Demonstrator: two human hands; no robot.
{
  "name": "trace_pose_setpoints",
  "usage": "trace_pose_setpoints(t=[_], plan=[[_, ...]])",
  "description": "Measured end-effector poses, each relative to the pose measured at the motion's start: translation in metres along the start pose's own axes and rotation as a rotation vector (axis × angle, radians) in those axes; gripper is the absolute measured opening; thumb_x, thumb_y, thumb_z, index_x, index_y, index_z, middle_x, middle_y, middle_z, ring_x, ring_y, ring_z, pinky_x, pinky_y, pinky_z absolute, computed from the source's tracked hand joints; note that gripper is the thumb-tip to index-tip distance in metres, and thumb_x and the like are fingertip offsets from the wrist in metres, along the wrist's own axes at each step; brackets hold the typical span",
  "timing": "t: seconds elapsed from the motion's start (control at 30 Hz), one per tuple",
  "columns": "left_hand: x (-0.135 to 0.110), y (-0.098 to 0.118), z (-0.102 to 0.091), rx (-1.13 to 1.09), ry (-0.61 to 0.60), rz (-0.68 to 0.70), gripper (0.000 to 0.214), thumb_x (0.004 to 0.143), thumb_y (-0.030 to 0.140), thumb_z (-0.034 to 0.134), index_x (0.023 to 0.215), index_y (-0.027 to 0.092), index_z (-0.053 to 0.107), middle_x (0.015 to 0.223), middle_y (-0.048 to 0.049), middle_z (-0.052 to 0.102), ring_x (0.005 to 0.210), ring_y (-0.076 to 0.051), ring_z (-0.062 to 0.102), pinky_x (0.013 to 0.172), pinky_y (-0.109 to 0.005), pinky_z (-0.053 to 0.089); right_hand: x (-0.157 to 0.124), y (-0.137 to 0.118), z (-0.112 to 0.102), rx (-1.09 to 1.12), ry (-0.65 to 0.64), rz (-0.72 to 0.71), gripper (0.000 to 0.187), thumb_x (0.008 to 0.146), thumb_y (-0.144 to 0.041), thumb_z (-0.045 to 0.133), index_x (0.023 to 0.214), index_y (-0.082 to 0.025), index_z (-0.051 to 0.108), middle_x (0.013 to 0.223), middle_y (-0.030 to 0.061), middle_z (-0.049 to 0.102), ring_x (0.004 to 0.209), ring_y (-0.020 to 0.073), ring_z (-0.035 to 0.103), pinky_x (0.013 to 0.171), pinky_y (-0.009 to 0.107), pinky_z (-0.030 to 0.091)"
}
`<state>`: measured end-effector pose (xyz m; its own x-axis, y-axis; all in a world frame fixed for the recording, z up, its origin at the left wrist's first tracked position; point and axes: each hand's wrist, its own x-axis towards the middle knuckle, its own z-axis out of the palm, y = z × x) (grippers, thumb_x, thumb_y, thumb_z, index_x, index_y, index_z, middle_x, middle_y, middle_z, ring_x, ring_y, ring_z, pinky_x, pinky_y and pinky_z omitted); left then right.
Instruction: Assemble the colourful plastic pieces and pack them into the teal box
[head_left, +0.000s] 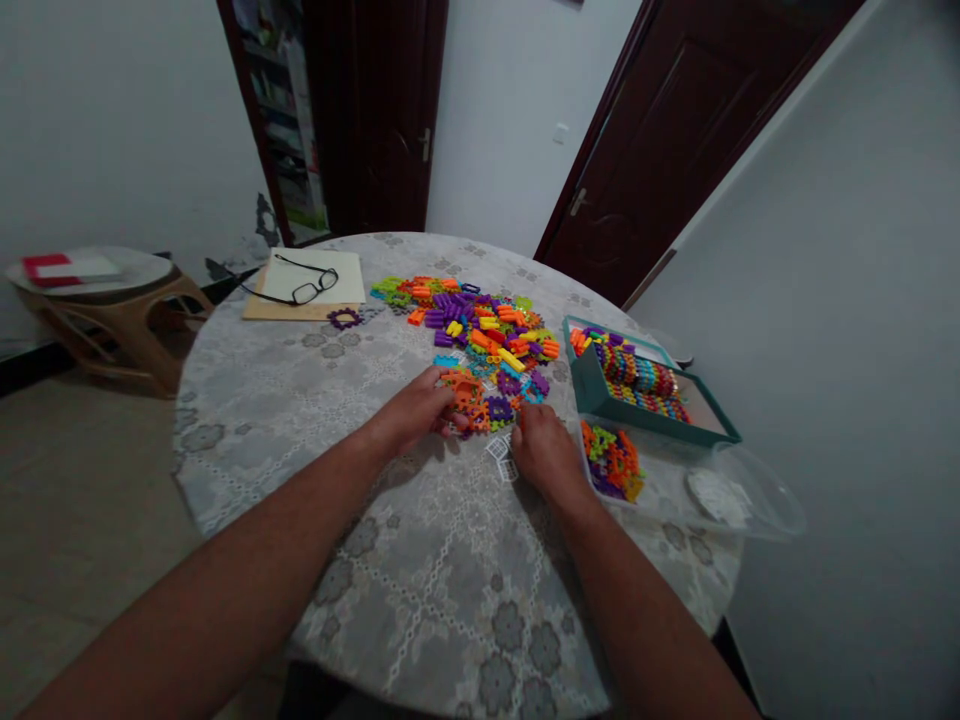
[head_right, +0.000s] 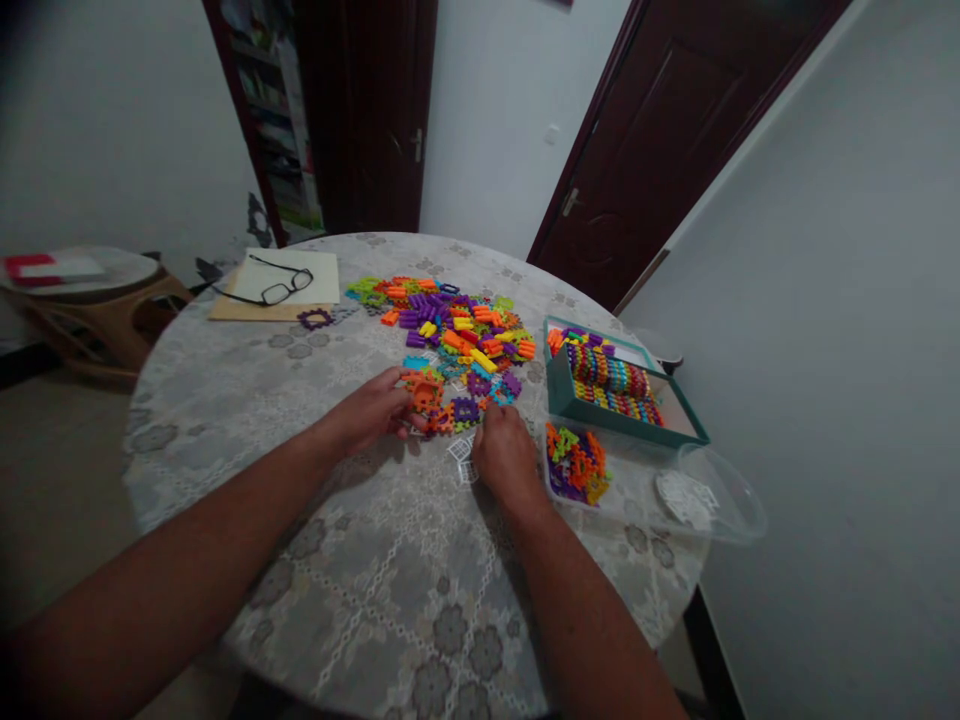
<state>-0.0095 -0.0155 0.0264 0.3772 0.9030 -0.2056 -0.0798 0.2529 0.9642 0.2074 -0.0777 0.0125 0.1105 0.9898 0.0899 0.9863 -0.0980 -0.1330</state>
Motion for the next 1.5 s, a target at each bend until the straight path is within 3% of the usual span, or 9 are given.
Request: trace_pose_setpoints(t=[0.23,0.43,0.6,0.73,0.97,1.2,1.27,1.37,1.5], plan=[[-0.001,-0.003,0.001,-0.046,-0.085,-0.035,0.037,0.082,0.015,0.063,0.117,0.021,0.056,0.095,-0.0095,0.078,0.068,-0.018,0.073,0.05,-0.021,0.048,0.005,0.008,0.01,0.031,0.041,0.013,0.038,0.101,-0.016,0.053,0.137,-0.017,0.065,0.121,0.0162,0.068,0.108,0.0265,0.068,0.091,0.033,0.048],[0.001,-0.005,0.001,-0.068,-0.13,-0.03,0.039,0.082,0.014,0.061,0.121,0.02,0.058,0.093,-0.01,0.078,0.067,-0.017,0.072,0.049,-0.021,0.049,0.005,0.015,0.019,0.113,0.122,-0.062,0.037,0.097,-0.017,0.058,0.134,-0.018,0.067,0.125,0.0156,0.067,0.11,0.0271,0.068,0.093,0.034,0.051],[0.004,-0.006,-0.001,-0.088,-0.051,0.032,0.042,0.079,0.014,0.061,0.12,0.02,0.058,0.093,-0.0072,0.075,0.067,-0.017,0.072,0.048,-0.022,0.049,0.002,0.005,0.022,0.228,0.26,-0.33,0.039,0.101,-0.022,0.058,0.139,-0.02,0.065,0.137,0.015,0.061,0.123,0.0285,0.062,0.104,0.041,0.054],[0.007,-0.008,-0.003,-0.102,0.004,0.052,0.041,0.077,0.017,0.063,0.118,0.021,0.059,0.093,-0.0063,0.074,0.068,-0.017,0.071,0.047,-0.021,0.048,0.001,-0.011,0.024,0.193,0.199,-0.509,0.029,0.104,-0.025,0.06,0.13,-0.024,0.072,0.133,0.0136,0.065,0.122,0.0298,0.059,0.107,0.045,0.051],[0.008,-0.008,-0.004,-0.112,0.039,0.081,0.039,0.076,0.018,0.063,0.115,0.021,0.061,0.099,-0.0063,0.074,0.069,-0.015,0.071,0.045,-0.019,0.045,0.004,-0.015,0.031,0.167,0.187,-0.523,0.019,0.103,-0.017,0.055,0.109,-0.019,0.073,0.118,0.0138,0.069,0.113,0.0293,0.057,0.102,0.043,0.05],[0.008,-0.007,-0.005,-0.128,0.034,0.075,0.038,0.076,0.02,0.066,0.114,0.022,0.06,0.087,-0.0034,0.07,0.068,-0.016,0.07,0.047,-0.019,0.046,-0.005,-0.005,0.016,0.43,0.116,-0.792,0.024,0.081,-0.009,0.055,0.099,-0.02,0.067,0.106,0.0102,0.069,0.102,0.0261,0.061,0.095,0.04,0.05],[0.007,-0.006,-0.004,-0.123,0.043,0.069,0.041,0.077,0.018,0.064,0.117,0.022,0.059,0.085,-0.003,0.069,0.067,-0.016,0.07,0.048,-0.02,0.046,-0.004,-0.003,0.017,0.424,0.16,-0.73,0.03,0.081,-0.008,0.053,0.104,-0.02,0.068,0.108,0.0102,0.07,0.107,0.0265,0.061,0.1,0.041,0.049],[0.006,-0.005,-0.004,-0.118,0.056,0.059,0.042,0.077,0.017,0.064,0.119,0.021,0.059,0.086,-0.003,0.068,0.067,-0.016,0.07,0.049,-0.021,0.047,0.002,0.0,0.025,0.286,0.268,-0.482,0.036,0.089,-0.011,0.054,0.121,-0.018,0.069,0.128,0.0151,0.068,0.125,0.0292,0.057,0.111,0.045,0.044],[0.006,-0.005,-0.004,-0.13,0.037,0.066,0.039,0.079,0.018,0.066,0.117,0.022,0.059,0.089,-0.0034,0.069,0.068,-0.015,0.07,0.049,-0.02,0.048,0.008,0.003,0.034,0.146,0.26,-0.301,0.036,0.098,-0.022,0.06,0.133,-0.017,0.068,0.14,0.0165,0.065,0.131,0.0312,0.053,0.112,0.046,0.042]])
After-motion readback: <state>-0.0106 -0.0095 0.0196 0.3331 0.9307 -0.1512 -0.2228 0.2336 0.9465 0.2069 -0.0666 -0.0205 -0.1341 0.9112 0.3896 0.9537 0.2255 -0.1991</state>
